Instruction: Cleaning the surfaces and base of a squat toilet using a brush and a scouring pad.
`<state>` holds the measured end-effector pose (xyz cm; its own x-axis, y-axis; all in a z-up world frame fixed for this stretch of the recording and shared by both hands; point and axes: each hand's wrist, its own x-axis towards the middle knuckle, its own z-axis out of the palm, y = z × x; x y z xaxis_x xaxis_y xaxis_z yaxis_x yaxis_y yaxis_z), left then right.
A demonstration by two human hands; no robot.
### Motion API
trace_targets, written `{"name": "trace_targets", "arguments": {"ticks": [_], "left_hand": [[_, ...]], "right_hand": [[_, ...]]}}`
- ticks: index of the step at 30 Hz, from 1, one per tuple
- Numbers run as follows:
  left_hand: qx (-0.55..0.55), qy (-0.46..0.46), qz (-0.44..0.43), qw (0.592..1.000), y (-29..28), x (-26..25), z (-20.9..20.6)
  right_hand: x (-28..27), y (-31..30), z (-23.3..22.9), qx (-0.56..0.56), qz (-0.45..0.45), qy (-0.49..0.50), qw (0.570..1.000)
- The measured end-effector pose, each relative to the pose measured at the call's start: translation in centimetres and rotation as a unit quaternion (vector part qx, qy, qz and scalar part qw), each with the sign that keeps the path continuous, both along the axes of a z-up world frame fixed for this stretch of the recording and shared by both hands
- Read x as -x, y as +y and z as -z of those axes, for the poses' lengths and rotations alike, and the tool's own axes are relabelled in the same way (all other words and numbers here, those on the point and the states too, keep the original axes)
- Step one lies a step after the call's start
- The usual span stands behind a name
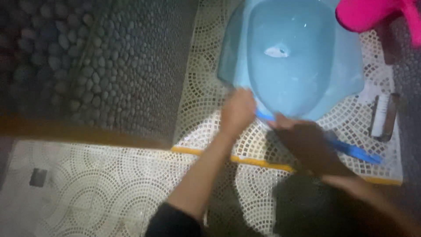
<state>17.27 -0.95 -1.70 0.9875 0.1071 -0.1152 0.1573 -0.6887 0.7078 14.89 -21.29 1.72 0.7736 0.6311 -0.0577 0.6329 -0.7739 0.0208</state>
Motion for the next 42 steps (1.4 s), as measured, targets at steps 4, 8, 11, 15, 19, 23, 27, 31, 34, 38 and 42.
{"name": "trace_targets", "arguments": {"ticks": [4,8,11,15,19,23,27,31,34,38,42], "left_hand": [[-0.138,-0.160,-0.076,0.975,4.0,-1.5,-0.9],[0.040,-0.058,-0.054,0.996,-2.2,3.3,0.0],[-0.055,0.006,0.011,0.998,-6.3,5.6,-0.8],[-0.033,-0.005,0.054,0.998,-5.1,2.7,-2.0],[-0.009,-0.086,-0.013,0.996,0.7,1.5,-1.1],[-0.012,-0.158,-0.022,0.987,3.5,1.1,-1.7],[0.033,-0.255,0.000,0.966,5.1,7.2,-2.3],[-0.020,-0.183,-0.074,0.980,6.9,10.8,0.2],[-0.089,-0.065,-0.111,0.988,6.8,11.3,1.0],[-0.135,-0.175,-0.115,0.968,7.5,11.5,2.6],[-0.141,-0.213,-0.118,0.959,7.5,11.1,2.2]], "right_hand": [[-2.6,6.6,-1.5,-0.079,0.093,-0.007,0.993],[-1.5,-3.8,4.2,-0.031,-0.040,0.021,0.998],[0.0,-10.2,6.0,0.052,-0.049,0.070,0.995],[0.2,-6.4,1.5,0.073,0.045,0.133,0.987],[1.0,1.4,-0.6,-0.017,0.039,0.032,0.999],[-0.8,3.5,-2.6,-0.043,0.024,-0.001,0.999],[0.5,-5.9,4.5,-0.274,-0.211,-0.178,0.921],[4.0,-4.9,0.0,-0.034,-0.154,-0.104,0.982],[3.9,1.2,-0.2,-0.176,-0.087,0.010,0.980],[1.5,8.8,-1.2,-0.051,0.077,-0.011,0.996],[4.1,-0.9,2.0,-0.111,-0.125,-0.129,0.977]]}}
